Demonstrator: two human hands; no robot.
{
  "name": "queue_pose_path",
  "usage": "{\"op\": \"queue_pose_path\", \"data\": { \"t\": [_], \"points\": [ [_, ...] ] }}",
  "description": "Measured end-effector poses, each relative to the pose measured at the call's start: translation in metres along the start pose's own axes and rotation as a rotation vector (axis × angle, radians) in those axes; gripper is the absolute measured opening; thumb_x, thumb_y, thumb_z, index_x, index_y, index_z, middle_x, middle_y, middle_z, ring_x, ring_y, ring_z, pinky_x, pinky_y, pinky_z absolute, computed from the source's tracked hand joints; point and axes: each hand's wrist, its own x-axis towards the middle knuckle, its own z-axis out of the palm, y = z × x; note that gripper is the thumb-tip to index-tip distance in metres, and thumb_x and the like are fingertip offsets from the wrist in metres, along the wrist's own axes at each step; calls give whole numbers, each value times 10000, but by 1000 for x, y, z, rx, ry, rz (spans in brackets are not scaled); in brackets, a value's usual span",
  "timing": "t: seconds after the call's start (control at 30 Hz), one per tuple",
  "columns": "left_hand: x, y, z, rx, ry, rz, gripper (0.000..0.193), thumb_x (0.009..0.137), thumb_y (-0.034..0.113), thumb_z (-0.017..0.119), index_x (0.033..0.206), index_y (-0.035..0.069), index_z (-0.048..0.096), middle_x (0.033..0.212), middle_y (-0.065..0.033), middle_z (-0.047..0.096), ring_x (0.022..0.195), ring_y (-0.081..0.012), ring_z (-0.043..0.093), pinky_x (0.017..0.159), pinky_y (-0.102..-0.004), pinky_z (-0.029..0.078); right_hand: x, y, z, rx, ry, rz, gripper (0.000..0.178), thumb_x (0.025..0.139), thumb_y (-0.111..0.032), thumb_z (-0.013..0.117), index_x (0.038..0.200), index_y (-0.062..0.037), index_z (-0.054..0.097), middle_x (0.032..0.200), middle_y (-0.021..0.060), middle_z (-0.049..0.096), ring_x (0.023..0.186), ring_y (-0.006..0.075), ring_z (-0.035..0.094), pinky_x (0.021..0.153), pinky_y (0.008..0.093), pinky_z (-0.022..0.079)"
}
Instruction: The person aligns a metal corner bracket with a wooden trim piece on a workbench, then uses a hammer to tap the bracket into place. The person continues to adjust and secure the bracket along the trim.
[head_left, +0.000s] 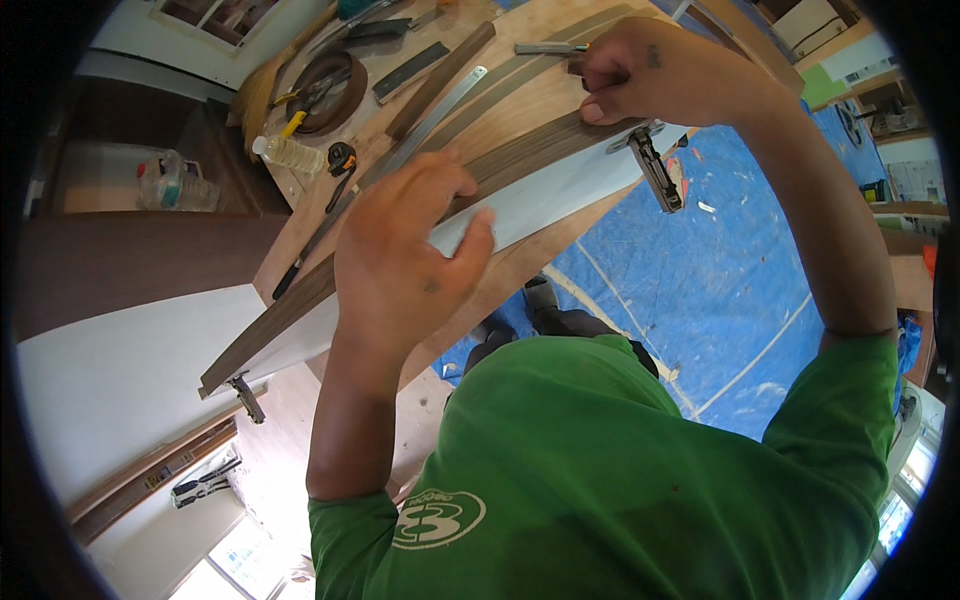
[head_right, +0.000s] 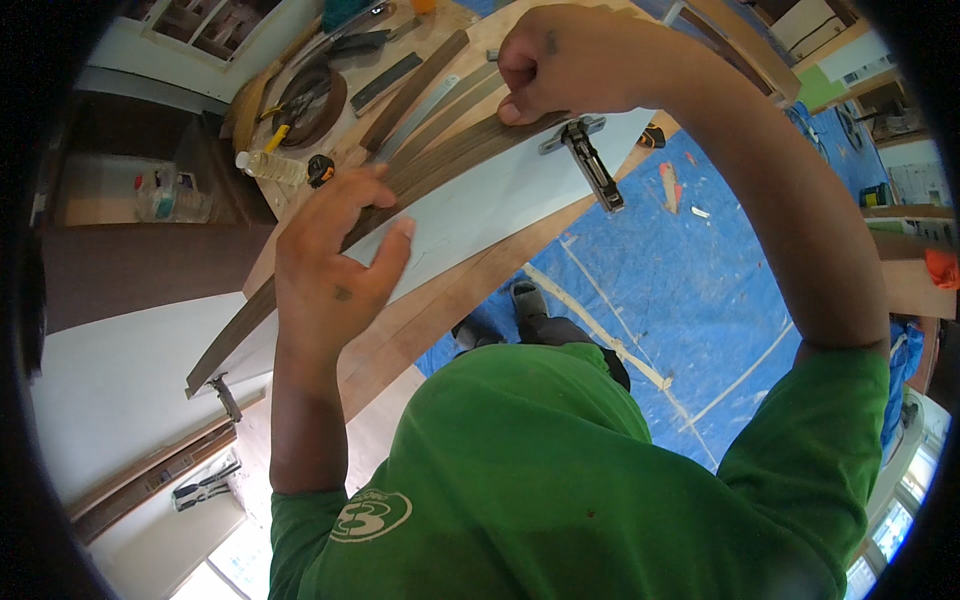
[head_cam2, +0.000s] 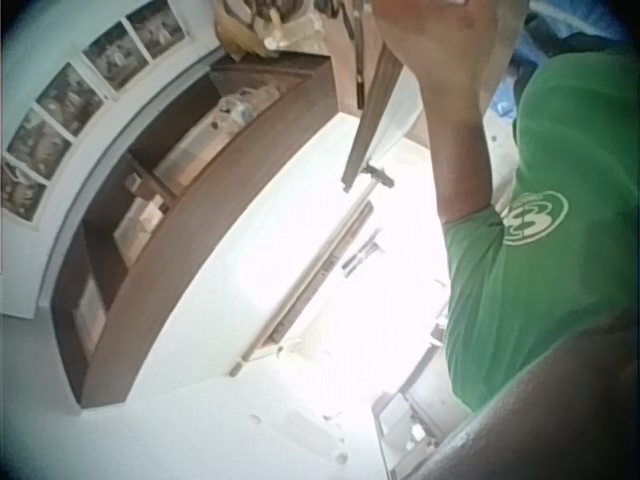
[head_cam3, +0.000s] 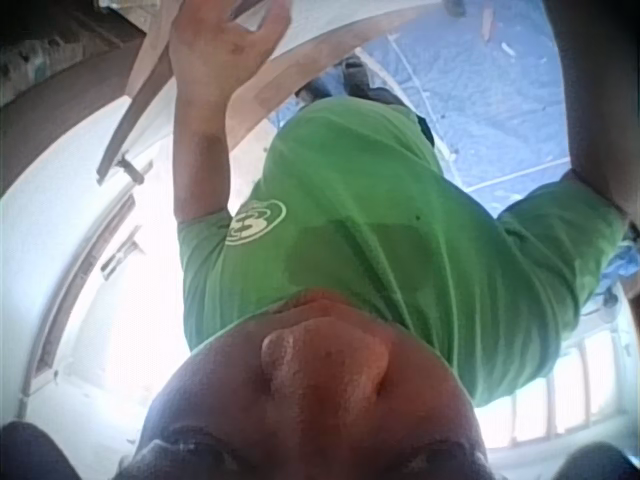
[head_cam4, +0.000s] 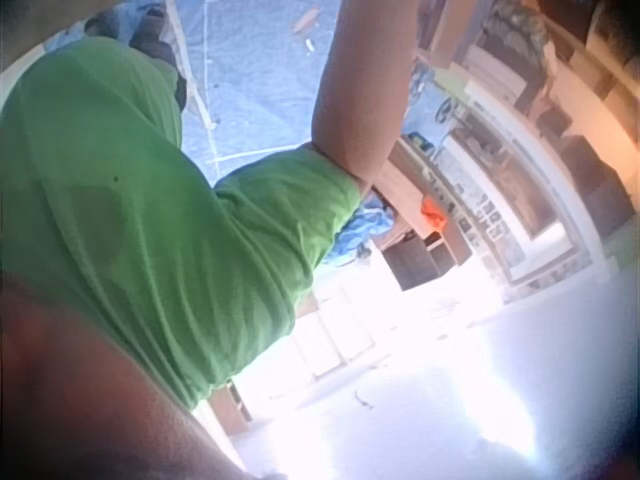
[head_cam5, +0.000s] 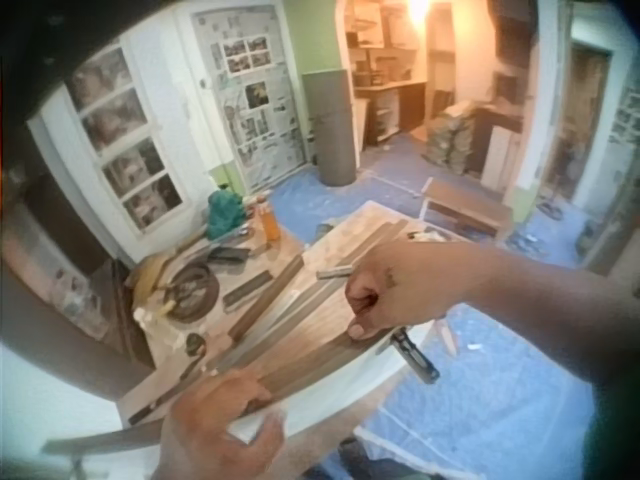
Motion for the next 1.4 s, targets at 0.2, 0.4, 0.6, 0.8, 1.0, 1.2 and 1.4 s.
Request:
{"op": "queue_pose_path", "data": {
  "t": [0.2, 0.4, 0.6, 0.8, 1.0, 1.2, 1.4],
  "points": [
    [39, 21, 37, -66, -60, 52, 198, 873, 116, 803, 1005, 28, 686, 978, -134, 730, 831, -315, 715, 724, -370, 557, 0, 2, 0, -38, 29, -31, 381, 869, -319, 804, 741, -15, 612, 627, 20, 490, 609, 145, 472, 581, 349, 406],
    [44, 13, 48, -130, -63, 28, 173, 902, 133, 788, 984, 21, 684, 913, -127, 714, 796, -286, 710, 697, -375, 543, -2, -16, -18, -15, -130, 66, 294, 941, -319, 761, 866, -38, 716, 732, 84, 633, 689, 197, 580, 676, 388, 477],
    [45, 20, 46, -134, -106, -61, 170, 904, 130, 786, 989, 19, 688, 909, -131, 719, 792, -274, 713, 716, -363, 548, -4, -11, -5, 14, 9, 75, 328, 899, -298, 809, 762, -32, 673, 618, 23, 561, 597, 128, 548, 553, 348, 433],
    [46, 17, 49, -127, -66, -2, 153, 898, 121, 786, 984, 24, 704, 910, -133, 723, 794, -275, 720, 725, -360, 551, -9, -14, -14, -187, 6, 10, 320, 919, -339, 798, 836, -42, 712, 668, 26, 602, 630, 122, 573, 587, 330, 455],
    [41, 20, 51, -156, -57, -52, 126, 890, 111, 770, 970, 60, 688, 914, -109, 720, 814, -308, 697, 737, -402, 547, -41, -13, -64, -226, -98, 209, 318, 946, -331, 770, 938, -14, 742, 799, 94, 696, 735, 213, 619, 719, 381, 501],
    [42, 18, 51, -128, -57, -15, 128, 904, 105, 779, 988, 36, 711, 905, -106, 732, 786, -247, 721, 719, -340, 557, -41, 15, -60, -49, -58, 182, 306, 936, -310, 794, 923, -8, 747, 750, 58, 668, 702, 169, 583, 681, 362, 487],
    [44, 20, 50, -129, -68, -26, 139, 904, 110, 784, 990, 31, 709, 888, -109, 726, 766, -236, 702, 719, -336, 549, -35, 32, -52, 31, -58, 231, 261, 943, -258, 789, 898, -4, 749, 697, 5, 626, 670, 123, 542, 631, 334, 459]
  ]
}}
